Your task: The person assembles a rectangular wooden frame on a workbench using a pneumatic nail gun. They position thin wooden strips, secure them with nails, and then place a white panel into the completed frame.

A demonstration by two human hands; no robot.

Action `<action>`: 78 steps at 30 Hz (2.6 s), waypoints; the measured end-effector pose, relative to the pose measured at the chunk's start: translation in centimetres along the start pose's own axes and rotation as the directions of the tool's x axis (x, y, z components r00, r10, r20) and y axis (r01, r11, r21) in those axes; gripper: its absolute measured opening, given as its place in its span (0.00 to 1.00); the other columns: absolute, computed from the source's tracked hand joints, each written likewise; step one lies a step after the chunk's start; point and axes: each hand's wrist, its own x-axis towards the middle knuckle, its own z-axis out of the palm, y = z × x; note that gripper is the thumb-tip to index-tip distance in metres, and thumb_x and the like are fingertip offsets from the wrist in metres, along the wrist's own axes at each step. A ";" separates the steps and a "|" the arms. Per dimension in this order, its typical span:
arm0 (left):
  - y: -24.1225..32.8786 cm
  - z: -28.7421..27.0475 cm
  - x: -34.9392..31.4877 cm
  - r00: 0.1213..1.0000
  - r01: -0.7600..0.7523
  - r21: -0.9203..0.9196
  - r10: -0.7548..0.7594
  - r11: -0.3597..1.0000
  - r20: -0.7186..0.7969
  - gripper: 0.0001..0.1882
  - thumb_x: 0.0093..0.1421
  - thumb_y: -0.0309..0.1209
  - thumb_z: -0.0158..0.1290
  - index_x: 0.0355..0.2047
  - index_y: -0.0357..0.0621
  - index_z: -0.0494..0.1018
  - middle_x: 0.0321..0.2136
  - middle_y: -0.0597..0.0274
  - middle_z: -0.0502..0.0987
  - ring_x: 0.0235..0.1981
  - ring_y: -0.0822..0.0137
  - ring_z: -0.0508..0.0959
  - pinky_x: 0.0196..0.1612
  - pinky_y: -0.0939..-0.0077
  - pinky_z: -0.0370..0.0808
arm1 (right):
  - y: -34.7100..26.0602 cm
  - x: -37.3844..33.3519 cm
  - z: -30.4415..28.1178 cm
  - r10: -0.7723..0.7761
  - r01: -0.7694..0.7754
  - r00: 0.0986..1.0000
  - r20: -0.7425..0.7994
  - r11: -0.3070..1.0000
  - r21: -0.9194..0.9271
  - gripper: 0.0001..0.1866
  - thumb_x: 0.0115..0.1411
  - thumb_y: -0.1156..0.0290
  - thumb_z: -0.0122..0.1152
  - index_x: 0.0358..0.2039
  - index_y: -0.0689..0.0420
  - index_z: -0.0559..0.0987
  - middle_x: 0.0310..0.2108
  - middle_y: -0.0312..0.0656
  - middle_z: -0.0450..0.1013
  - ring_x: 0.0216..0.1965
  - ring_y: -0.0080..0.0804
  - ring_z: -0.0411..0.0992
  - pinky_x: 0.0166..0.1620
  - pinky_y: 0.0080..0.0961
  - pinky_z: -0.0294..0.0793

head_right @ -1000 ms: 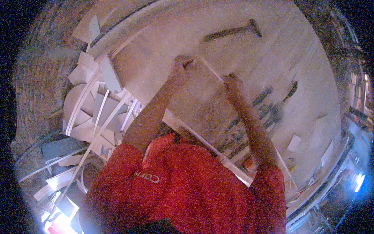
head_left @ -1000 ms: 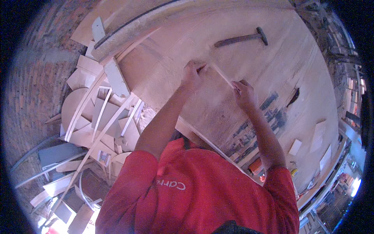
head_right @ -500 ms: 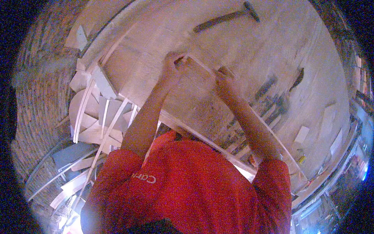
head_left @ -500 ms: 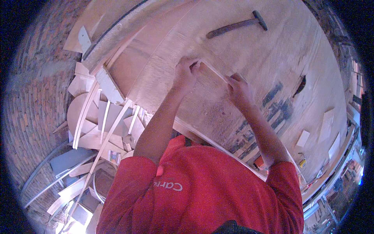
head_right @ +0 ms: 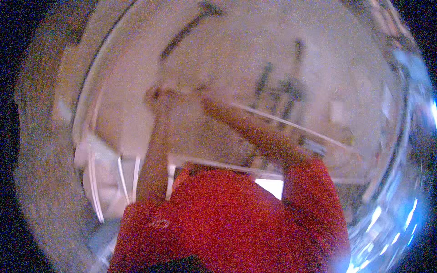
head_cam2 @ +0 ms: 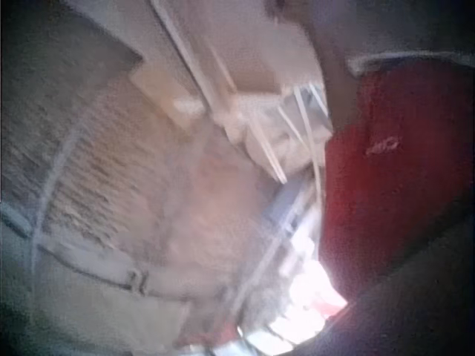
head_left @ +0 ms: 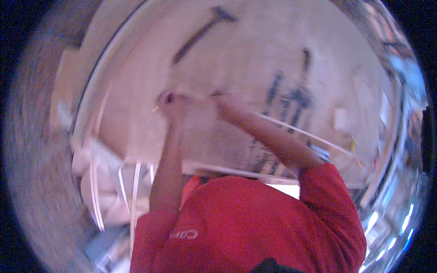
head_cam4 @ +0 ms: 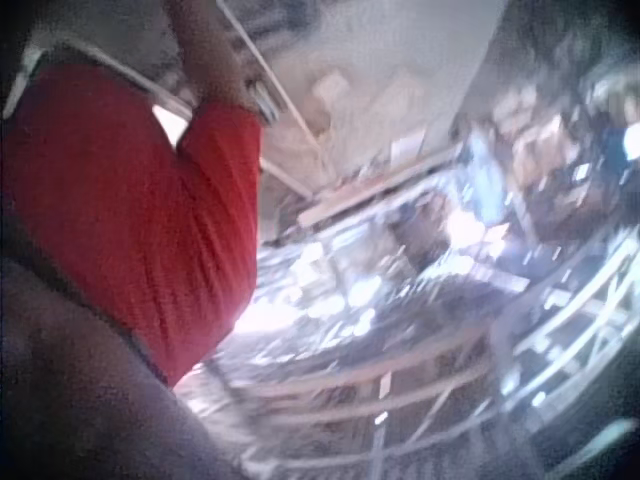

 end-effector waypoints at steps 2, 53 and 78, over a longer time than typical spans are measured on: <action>-2.0 -2.8 2.3 0.995 0.033 -0.030 -0.030 0.999 0.099 0.03 0.59 0.22 0.62 0.33 0.38 0.78 0.33 0.63 0.79 0.35 0.67 0.77 0.41 0.71 0.77 | 0.3 2.1 3.4 0.068 -0.069 0.995 0.078 0.998 0.010 0.18 0.61 0.70 0.59 0.51 0.53 0.84 0.47 0.50 0.82 0.48 0.54 0.80 0.51 0.51 0.78; 8.3 -0.7 -0.4 0.999 0.039 0.511 -0.028 0.859 -0.029 0.09 0.57 0.39 0.61 0.33 0.51 0.83 0.39 0.62 0.84 0.42 0.58 0.84 0.55 0.56 0.72 | 7.6 -37.8 -30.4 0.453 -0.504 0.864 -0.222 0.759 -0.413 0.32 0.60 0.70 0.69 0.64 0.61 0.69 0.57 0.53 0.74 0.59 0.45 0.73 0.63 0.40 0.70; 9.4 -1.5 -2.6 0.993 -0.075 0.463 0.108 0.883 -0.044 0.06 0.55 0.32 0.66 0.27 0.50 0.79 0.29 0.65 0.77 0.34 0.59 0.80 0.43 0.57 0.71 | 0.1 14.3 -14.6 0.208 -0.605 0.676 0.706 0.704 0.372 0.17 0.58 0.52 0.75 0.36 0.49 0.80 0.18 0.26 0.64 0.16 0.18 0.61 0.20 0.22 0.63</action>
